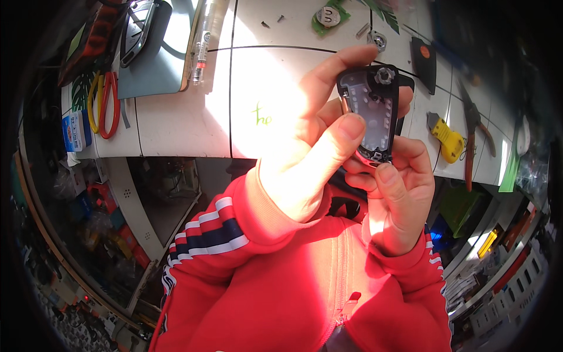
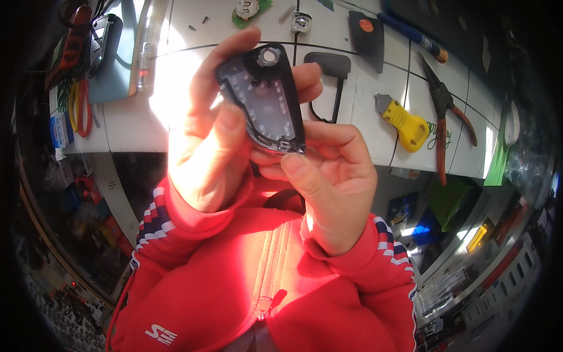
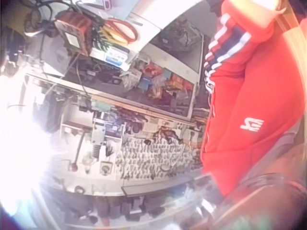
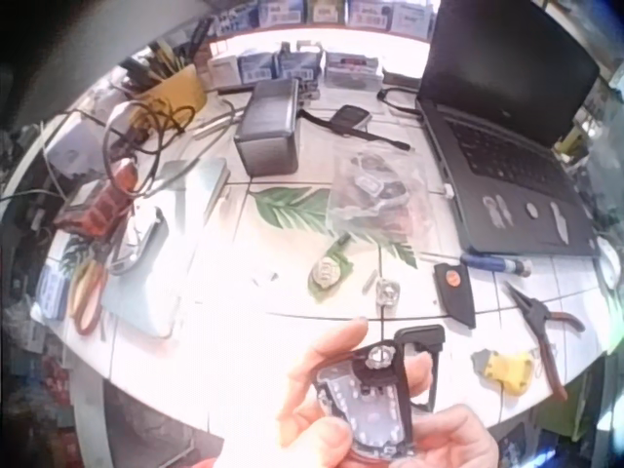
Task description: The person disassembles a car key fob, removes the battery, and uses pliers and a screwdriver to manipulate internal components. They reassemble the fob and test the buttons.
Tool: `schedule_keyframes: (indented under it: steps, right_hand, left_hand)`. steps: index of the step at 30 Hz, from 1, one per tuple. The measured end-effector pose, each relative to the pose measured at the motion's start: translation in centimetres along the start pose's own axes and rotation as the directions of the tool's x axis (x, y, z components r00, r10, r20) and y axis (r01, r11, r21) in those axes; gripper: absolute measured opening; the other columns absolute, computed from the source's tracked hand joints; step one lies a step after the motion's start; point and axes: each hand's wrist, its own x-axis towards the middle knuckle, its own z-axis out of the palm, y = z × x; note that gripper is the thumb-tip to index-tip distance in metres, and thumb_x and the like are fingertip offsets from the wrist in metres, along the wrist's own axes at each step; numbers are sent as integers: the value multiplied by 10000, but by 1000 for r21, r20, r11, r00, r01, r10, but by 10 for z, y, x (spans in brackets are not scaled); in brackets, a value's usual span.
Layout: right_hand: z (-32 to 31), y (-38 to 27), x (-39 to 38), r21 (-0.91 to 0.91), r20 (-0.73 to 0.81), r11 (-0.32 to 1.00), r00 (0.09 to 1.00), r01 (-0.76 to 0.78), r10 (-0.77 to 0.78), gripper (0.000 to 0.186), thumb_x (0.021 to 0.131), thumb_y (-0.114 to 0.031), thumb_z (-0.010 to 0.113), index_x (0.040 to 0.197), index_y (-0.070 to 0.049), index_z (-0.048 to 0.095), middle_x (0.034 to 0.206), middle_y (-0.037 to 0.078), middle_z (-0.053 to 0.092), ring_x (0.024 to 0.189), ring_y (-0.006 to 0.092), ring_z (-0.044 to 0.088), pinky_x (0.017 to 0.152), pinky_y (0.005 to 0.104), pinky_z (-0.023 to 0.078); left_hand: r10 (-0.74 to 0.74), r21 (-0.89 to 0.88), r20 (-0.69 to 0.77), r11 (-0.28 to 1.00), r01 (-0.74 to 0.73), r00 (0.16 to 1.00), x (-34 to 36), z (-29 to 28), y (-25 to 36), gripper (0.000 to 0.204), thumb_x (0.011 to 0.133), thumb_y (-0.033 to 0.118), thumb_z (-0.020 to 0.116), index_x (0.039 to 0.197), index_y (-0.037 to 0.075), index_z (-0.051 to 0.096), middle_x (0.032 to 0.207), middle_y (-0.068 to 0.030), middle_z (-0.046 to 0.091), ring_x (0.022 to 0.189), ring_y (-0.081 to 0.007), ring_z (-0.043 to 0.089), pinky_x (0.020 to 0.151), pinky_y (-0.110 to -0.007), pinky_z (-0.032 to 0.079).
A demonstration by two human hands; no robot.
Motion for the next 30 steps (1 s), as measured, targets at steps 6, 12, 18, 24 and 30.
schedule_keyframes:
  steps: [6, 12, 18, 24, 30]
  right_hand:
    - [0, 1, -3, -160, -18, 987, 1000, 4, -7, 297, 819, -76, 578, 1043, 43, 424, 966, 179, 586, 828, 239, 623, 743, 331, 541]
    - [5, 2, -4, -167, -30, 986, 1000, -15, 10, 312, 819, -80, 576, 1056, 43, 415, 986, 185, 578, 848, 253, 620, 783, 364, 525]
    - [8, 2, -3, -105, -58, 993, 997, -50, 44, 312, 817, -68, 564, 1064, 44, 410, 1045, 187, 555, 900, 262, 608, 808, 374, 514]
    - [16, 3, 1, -74, -67, 994, 995, -84, 79, 445, 814, -68, 561, 1193, 51, 361, 1093, 188, 541, 950, 254, 586, 794, 364, 520]
    - [10, 0, 1, 30, 11, 982, 982, -187, 187, 340, 810, 26, 568, 1122, 47, 435, 1034, 181, 562, 915, 263, 600, 779, 343, 511]
  left_hand:
    - [-99, -82, -29, 992, 96, 995, -2, 3, 8, 541, 908, 227, 429, 1341, 28, 172, 1164, -202, 492, 1046, -248, 530, 892, -340, 424]
    - [-99, -99, -20, 990, 97, 995, 2, 4, 3, 641, 882, 391, 448, 1353, 99, 126, 1156, -372, 421, 988, -415, 546, 842, -484, 465]
    - [-123, -144, -66, 983, 112, 990, 0, 6, 1, 650, 893, 391, 435, 1342, 48, 113, 1079, -269, 516, 943, -288, 585, 842, -363, 465]
    - [-54, -96, -34, 994, 50, 998, 0, 0, -4, 648, 901, 393, 427, 1331, 29, 107, 973, -236, 550, 848, -281, 600, 780, -338, 481]
    - [-79, -206, -72, 977, 62, 994, 2, -8, -1, 607, 883, 412, 450, 1341, 127, 171, 933, -153, 512, 834, -266, 569, 932, -445, 404]
